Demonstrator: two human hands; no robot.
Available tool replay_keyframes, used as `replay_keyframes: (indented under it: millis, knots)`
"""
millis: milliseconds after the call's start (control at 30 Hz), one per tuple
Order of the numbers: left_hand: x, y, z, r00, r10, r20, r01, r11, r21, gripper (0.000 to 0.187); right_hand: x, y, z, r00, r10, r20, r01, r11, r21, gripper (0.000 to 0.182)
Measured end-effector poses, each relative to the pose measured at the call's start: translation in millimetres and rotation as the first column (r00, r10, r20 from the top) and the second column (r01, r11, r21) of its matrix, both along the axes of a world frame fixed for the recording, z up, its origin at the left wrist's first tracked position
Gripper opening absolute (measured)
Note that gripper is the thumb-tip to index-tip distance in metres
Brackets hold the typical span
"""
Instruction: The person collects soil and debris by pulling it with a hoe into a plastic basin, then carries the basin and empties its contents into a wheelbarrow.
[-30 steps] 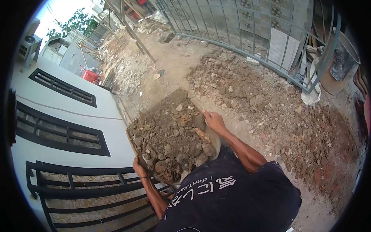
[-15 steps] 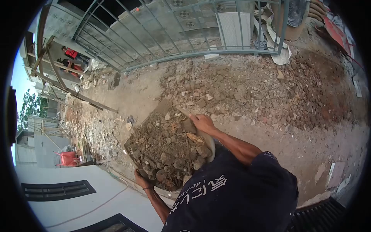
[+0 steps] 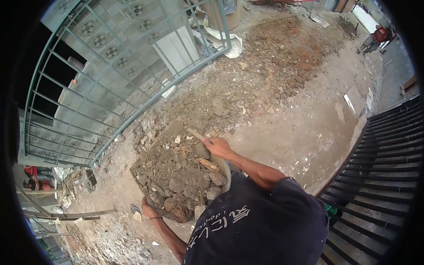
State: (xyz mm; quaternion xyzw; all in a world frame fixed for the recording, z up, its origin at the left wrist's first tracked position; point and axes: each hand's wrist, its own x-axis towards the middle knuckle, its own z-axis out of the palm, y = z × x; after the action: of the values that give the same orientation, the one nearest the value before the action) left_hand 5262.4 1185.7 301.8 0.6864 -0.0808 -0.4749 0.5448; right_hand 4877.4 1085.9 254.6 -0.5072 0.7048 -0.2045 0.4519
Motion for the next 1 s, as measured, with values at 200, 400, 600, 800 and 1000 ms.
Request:
replay_keyframes:
  millis: [200,400,600,800,1000]
  knots:
    - [11,-71,-55,0.981,-0.182,0.071,0.183,0.983,-0.009,0.028,-13,20,-23,0.975,-0.187,-0.122,0.188,0.982,-0.009,0.068]
    - [-15,-134,-84,0.877,-0.349,0.33,0.339,0.937,0.088,0.03,-33,15,-64,0.944,-0.317,-0.089,0.317,0.948,-0.009,0.066]
    - [-59,-224,-54,0.792,-0.388,0.472,0.385,0.917,0.108,0.03,-81,-70,-1,0.929,-0.371,-0.009,0.368,0.924,-0.108,0.058]
    - [-100,-371,-48,0.907,-0.35,-0.233,0.393,0.903,0.175,0.027,-183,-199,-16,0.916,-0.401,0.007,0.386,0.887,0.252,0.046]
    - [-112,-335,-196,0.848,-0.314,-0.426,0.519,0.657,0.547,0.046,-238,-93,-126,0.798,-0.477,0.368,0.341,0.861,0.377,0.022]
